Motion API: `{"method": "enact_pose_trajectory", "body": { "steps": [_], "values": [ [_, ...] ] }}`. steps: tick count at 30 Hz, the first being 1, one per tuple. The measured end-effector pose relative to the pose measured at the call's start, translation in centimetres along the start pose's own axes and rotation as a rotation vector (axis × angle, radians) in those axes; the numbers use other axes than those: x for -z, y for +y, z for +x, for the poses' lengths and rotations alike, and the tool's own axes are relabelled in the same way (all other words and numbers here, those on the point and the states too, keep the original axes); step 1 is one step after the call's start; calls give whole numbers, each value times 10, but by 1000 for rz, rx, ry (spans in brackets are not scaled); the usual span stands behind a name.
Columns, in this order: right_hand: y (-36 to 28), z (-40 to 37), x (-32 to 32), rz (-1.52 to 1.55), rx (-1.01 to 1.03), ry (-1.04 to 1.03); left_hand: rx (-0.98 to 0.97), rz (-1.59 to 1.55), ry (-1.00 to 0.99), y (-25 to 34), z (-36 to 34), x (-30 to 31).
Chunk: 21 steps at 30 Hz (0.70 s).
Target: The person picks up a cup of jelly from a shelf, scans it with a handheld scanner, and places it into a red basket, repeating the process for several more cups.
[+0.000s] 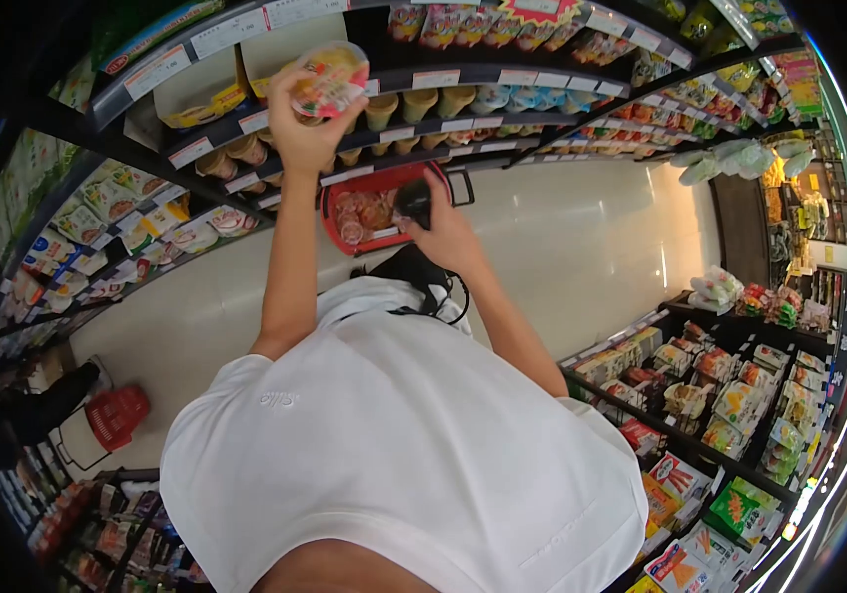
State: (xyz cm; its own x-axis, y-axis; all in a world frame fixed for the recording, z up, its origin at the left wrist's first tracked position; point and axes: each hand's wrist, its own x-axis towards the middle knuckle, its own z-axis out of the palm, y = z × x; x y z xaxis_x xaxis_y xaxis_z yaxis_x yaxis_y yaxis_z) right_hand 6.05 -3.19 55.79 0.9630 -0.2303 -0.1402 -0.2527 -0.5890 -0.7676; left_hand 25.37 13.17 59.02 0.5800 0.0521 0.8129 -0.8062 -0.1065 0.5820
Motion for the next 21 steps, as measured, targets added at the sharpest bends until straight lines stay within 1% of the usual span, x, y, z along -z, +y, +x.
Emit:
{"method": "enact_pose_trajectory", "body": {
  "steps": [1,2,3,4,5,6,7,8,9,10,12,14,16,17,19,20,21],
  "values": [
    [13,0,-11,-151,-27,-152,9,-4,-29,-2,0,5],
    [26,0,-22,-141,-37,-157,16,-6,-56,-5,0,9],
    [38,0,-36,-239,-31,-323,22,-3,-69,-8,-4,13],
    [50,0,-48,-337,-20,-489,69,-13,-140,-12,-7,17],
    [59,-2,-61,-325,-23,-493,116,-22,-212,-17,-10,21],
    [64,-7,-72,-385,-18,-569,121,-16,-225,-19,-13,25],
    [71,-10,-81,-443,-13,-645,176,11,-348,-20,-19,31],
    [75,-11,-86,-423,-19,-649,232,37,-474,-19,-22,37],
    [79,-12,-90,-440,-69,-678,166,117,-590,-12,-22,44],
    [82,-13,-94,-455,-120,-705,167,118,-615,-8,-30,45],
    [95,-12,-97,-423,-119,-667,403,77,-795,-13,-55,46],
    [99,-10,-92,-416,-152,-673,409,77,-824,-27,-90,45],
    [109,-7,-89,-412,-162,-674,679,99,-970,-37,-122,41],
    [116,-7,-90,-418,-172,-672,672,106,-999,-46,-138,37],
    [124,-6,-90,-406,-211,-684,775,233,-1105,-66,-170,29],
    [128,-6,-88,-368,-227,-678,769,241,-1147,-75,-182,22],
    [133,-6,-87,-336,-281,-688,823,277,-1198,-84,-194,13]
  ]
}}
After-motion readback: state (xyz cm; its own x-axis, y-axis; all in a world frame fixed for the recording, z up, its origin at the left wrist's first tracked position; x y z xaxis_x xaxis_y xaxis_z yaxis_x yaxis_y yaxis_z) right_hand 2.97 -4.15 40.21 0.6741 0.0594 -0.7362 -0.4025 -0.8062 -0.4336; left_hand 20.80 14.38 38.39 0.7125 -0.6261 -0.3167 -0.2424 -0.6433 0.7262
